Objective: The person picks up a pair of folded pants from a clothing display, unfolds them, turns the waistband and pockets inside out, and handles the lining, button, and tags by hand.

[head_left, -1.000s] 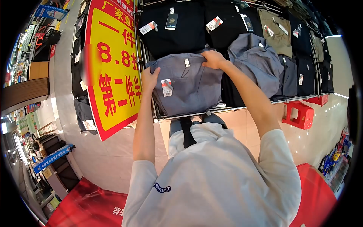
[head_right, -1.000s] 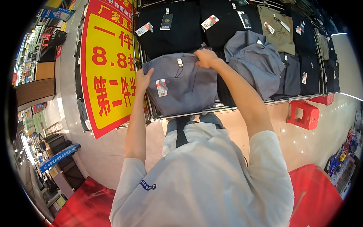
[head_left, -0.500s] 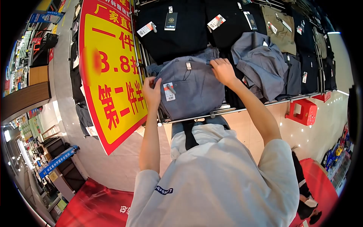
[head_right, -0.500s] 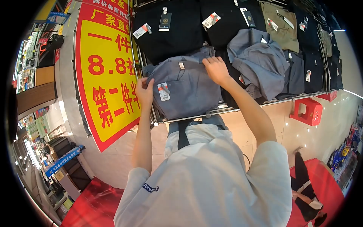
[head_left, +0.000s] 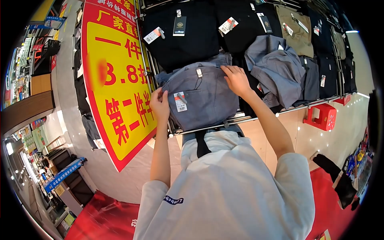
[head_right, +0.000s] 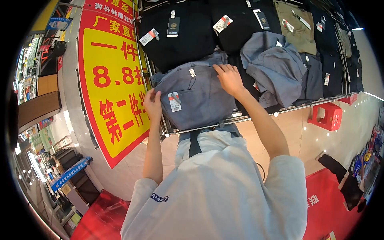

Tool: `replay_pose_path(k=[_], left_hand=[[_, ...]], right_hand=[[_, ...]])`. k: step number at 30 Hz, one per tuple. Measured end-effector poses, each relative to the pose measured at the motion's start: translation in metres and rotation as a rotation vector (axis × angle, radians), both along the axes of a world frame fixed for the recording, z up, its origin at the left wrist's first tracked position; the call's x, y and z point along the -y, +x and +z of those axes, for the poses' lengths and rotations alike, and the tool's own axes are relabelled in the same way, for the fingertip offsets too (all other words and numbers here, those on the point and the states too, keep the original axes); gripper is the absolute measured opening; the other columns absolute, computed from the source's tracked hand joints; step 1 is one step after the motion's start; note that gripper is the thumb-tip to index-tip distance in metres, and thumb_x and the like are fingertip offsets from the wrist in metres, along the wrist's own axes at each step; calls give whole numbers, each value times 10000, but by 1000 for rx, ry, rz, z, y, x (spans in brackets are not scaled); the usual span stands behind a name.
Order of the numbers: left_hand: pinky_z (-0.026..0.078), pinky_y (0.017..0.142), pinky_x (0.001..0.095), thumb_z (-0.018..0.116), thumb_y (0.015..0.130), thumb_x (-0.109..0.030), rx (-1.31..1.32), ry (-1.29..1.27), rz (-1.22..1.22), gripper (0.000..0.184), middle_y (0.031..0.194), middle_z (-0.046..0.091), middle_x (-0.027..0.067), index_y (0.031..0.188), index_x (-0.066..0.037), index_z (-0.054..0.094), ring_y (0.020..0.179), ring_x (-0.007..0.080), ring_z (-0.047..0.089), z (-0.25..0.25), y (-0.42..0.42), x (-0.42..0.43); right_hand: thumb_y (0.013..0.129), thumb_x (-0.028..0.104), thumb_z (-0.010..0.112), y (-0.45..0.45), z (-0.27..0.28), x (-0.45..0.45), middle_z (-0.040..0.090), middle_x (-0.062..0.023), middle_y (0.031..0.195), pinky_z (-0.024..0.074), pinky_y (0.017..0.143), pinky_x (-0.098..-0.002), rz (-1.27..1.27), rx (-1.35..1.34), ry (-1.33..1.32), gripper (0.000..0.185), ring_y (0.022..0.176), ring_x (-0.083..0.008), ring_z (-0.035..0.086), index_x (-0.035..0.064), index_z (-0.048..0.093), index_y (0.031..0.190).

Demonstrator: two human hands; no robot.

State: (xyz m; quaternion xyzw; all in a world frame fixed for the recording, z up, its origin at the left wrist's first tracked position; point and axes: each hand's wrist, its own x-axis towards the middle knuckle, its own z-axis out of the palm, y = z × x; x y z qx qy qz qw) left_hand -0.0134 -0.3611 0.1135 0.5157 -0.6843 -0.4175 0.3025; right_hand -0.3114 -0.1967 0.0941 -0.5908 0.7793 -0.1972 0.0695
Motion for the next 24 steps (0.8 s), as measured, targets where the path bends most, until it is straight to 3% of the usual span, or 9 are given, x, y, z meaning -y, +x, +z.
replay_pose_path(k=[5, 8, 11, 15, 22, 24], left_hand=[[554, 823, 300, 681, 893, 1, 135, -146, 16, 302, 1044, 643, 127, 1192, -8, 641, 951, 220, 657, -16, -15, 15], [543, 787, 329, 696, 852, 16, 157, -183, 73, 342, 992, 631, 130, 1186, -10, 627, 925, 238, 640, -21, -18, 17], [527, 784, 358, 744, 818, -34, 221, -195, 55, 355, 994, 640, 133, 1153, -4, 631, 897, 249, 641, -29, -11, 17], [520, 748, 345, 767, 804, -64, 240, -40, -10, 378, 966, 639, 125, 1152, -9, 628, 865, 250, 630, -26, -7, 11], [492, 751, 370, 796, 773, -77, 256, -161, -95, 403, 917, 581, 106, 1146, -55, 646, 852, 273, 596, -16, -29, 9], [484, 781, 404, 786, 762, -60, 172, -265, -121, 330, 941, 590, 121, 1059, -58, 643, 900, 315, 599, -25, -35, 10]], right_hand=[[812, 188, 741, 13, -14, 26, 463, -201, 1446, 329, 1082, -559, 0, -194, 203, 554, 1371, -343, 398, 98, 548, 1324], [814, 175, 744, 16, -22, 38, 494, -187, 1412, 364, 1065, -530, 25, -213, 195, 558, 1348, -338, 431, 101, 537, 1327], [811, 166, 752, 11, -26, 47, 529, -163, 1356, 398, 1035, -507, 5, -1, 326, 560, 1302, -333, 473, 100, 531, 1321], [792, 164, 774, 3, -30, 50, 558, -132, 1269, 415, 1017, -489, -15, 15, 363, 583, 1234, -331, 511, 120, 532, 1320], [755, 167, 803, -13, -36, 60, 558, -120, 1250, 400, 1024, -506, -41, 153, 415, 634, 1229, -336, 510, 144, 538, 1331], [755, 171, 804, -17, -35, 65, 551, -121, 1252, 396, 1024, -514, -24, 166, 519, 661, 1228, -334, 508, 145, 526, 1354]])
